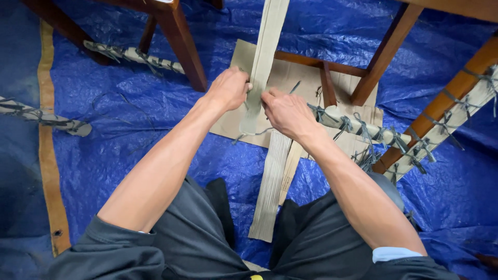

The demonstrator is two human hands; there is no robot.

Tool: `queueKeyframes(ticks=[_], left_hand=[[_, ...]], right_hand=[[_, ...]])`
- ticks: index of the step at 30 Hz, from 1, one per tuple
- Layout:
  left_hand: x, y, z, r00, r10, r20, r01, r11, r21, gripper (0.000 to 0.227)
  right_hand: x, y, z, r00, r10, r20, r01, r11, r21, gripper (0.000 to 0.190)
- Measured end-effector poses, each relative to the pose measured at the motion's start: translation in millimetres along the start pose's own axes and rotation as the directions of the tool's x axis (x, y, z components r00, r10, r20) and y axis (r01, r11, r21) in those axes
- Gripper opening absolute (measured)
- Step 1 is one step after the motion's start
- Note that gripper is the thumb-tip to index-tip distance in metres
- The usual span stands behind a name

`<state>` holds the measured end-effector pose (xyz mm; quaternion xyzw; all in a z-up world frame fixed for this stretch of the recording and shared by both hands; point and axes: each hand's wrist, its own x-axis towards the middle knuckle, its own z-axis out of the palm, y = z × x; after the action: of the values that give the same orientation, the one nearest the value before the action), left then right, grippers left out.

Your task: Weaving and tying plastic straps around a wooden furniture frame.

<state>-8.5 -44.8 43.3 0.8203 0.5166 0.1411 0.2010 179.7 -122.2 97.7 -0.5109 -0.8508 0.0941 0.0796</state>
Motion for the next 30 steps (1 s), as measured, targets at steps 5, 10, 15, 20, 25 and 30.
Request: queueKeyframes(ticks=[5,10,15,20,25,30], left_hand=[[-8.7,2.8,9.1,0.991,0.012,-0.132,-0.008,1.000,0.028,0.014],[-17.5,6.9,8.9,0.976,0.036,-0.213,-0.025,0.998,0.056,0.013],[-25.2,7.1,5.0,0.971,0.075,-0.227,-0.068,0.997,0.036,0.013],[-36.7,16.3,-3.3,0.997,0.019,-0.076,-0.015,0.998,0.065,0.018],[-50.5,34.4,-16.6,0.999,0.008,0.042,-0.012,0.994,0.108,0.021],[-58.4,53.7,-50.7,0.993,0.117,-0.015,-0.118,0.993,-0.032,0.022]], right_hand=[[-1.0,0.7,4.8,0.957,-0.208,-0.203,0.224,0.973,0.059,0.011],[5.8,1.8,18.4,0.940,-0.205,-0.272,0.268,0.937,0.222,0.011],[12.8,6.6,30.9,0.934,-0.122,-0.336,0.267,0.864,0.426,0.013],[14.9,2.9,31.4,0.943,0.004,-0.332,0.189,0.815,0.548,0.016],[19.9,3.3,34.2,0.949,0.084,-0.303,0.132,0.768,0.626,0.014],[19.8,10.1,38.9,0.918,-0.042,-0.395,0.239,0.853,0.464,0.017]])
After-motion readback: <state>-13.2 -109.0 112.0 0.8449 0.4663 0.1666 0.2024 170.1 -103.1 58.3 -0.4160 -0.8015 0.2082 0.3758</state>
